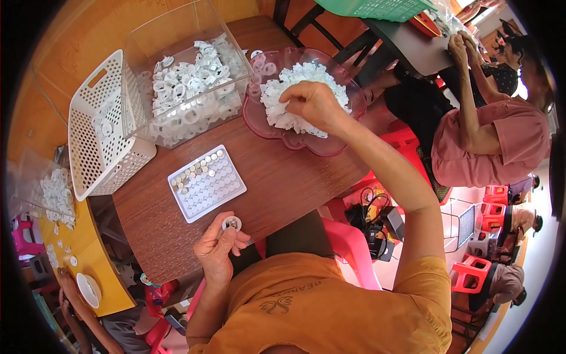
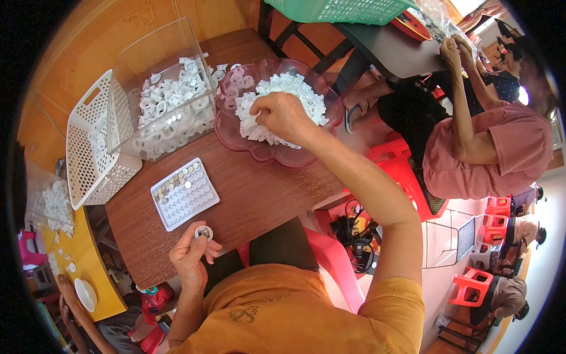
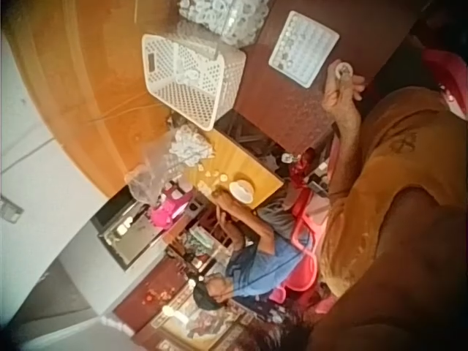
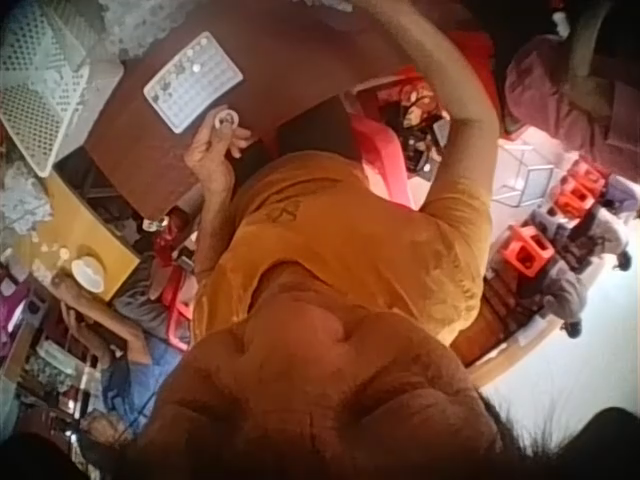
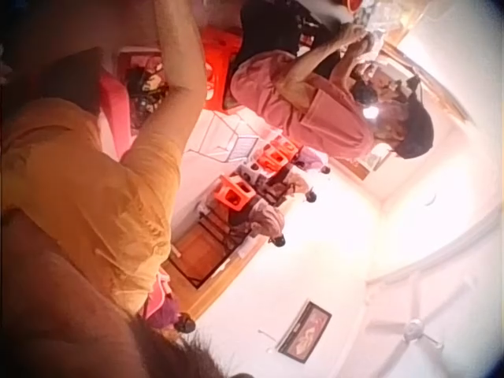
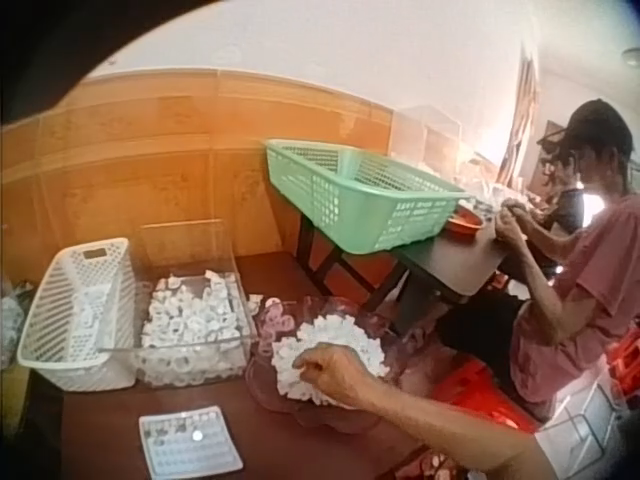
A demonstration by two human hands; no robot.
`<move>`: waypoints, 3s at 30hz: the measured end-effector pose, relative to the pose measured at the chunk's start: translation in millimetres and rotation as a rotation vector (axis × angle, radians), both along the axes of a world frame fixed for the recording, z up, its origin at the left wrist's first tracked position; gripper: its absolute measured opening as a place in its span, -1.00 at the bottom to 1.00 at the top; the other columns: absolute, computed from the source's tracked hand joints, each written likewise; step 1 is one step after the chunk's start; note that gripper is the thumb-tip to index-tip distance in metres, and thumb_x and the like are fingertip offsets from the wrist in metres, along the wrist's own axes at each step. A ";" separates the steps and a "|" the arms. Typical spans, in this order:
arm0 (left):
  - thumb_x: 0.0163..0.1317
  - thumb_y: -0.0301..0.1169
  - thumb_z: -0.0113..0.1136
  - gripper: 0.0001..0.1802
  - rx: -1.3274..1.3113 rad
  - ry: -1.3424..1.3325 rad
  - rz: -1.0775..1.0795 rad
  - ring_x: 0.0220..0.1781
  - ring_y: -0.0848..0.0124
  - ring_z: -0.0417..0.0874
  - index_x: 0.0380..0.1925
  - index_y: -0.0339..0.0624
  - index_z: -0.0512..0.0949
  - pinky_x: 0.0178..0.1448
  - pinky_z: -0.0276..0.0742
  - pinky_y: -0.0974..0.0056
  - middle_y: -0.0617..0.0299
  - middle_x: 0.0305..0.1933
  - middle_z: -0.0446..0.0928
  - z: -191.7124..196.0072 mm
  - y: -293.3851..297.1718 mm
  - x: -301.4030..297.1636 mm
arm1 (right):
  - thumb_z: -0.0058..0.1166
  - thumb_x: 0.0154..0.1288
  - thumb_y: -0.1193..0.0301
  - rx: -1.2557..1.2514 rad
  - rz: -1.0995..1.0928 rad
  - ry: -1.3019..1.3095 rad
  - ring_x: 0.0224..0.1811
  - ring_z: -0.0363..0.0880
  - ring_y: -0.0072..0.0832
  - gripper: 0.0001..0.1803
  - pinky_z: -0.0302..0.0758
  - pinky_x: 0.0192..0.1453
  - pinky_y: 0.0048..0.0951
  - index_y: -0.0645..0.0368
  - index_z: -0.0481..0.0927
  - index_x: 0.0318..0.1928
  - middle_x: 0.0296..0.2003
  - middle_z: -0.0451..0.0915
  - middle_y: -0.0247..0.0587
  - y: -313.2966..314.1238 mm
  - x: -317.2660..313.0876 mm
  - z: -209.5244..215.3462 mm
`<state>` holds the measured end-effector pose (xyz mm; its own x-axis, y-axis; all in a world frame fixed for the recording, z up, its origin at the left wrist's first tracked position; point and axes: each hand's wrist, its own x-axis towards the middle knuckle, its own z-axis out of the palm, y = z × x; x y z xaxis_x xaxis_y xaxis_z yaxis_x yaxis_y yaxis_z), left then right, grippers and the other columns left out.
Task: The person assembles small plastic components with metal parts by hand, taking plastic housings and metal contacts from component trays and a plastic container and fitting them together.
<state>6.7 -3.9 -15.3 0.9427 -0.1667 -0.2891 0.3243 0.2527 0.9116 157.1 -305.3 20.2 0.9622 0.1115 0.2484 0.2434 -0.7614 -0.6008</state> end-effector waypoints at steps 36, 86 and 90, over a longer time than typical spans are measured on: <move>0.08 -0.60 0.22 -0.50 -0.228 0.150 0.072 -0.51 0.50 0.55 0.07 -0.37 0.40 -0.52 0.37 0.50 0.15 -0.35 0.58 32.8 -6.2 0.3 | 0.19 -0.31 0.57 0.054 0.480 -0.642 -0.49 0.43 -0.35 -0.64 0.39 -0.52 -0.44 0.25 0.55 -0.32 -0.38 0.48 -0.20 116.9 -138.1 -14.2; 0.25 -0.52 0.05 -0.60 -0.040 0.066 -0.141 -0.43 0.61 0.49 0.10 -0.36 0.38 -0.40 0.37 0.55 0.20 -0.34 0.59 27.8 -4.3 -16.6 | 0.12 -0.12 0.47 0.242 0.325 0.031 -0.44 0.49 -0.12 -0.89 0.39 -0.42 -0.15 0.18 0.45 -0.56 -0.57 0.48 -0.13 133.2 -136.7 3.3; 0.24 -0.53 0.05 -0.62 -0.034 0.073 -0.138 -0.44 0.61 0.49 0.08 -0.36 0.39 -0.41 0.36 0.56 0.20 -0.35 0.58 28.0 -6.6 -16.0 | 0.13 -0.12 0.47 0.279 0.319 0.022 -0.43 0.49 -0.11 -0.88 0.39 -0.41 -0.14 0.18 0.45 -0.55 -0.56 0.48 -0.13 132.5 -137.4 -0.5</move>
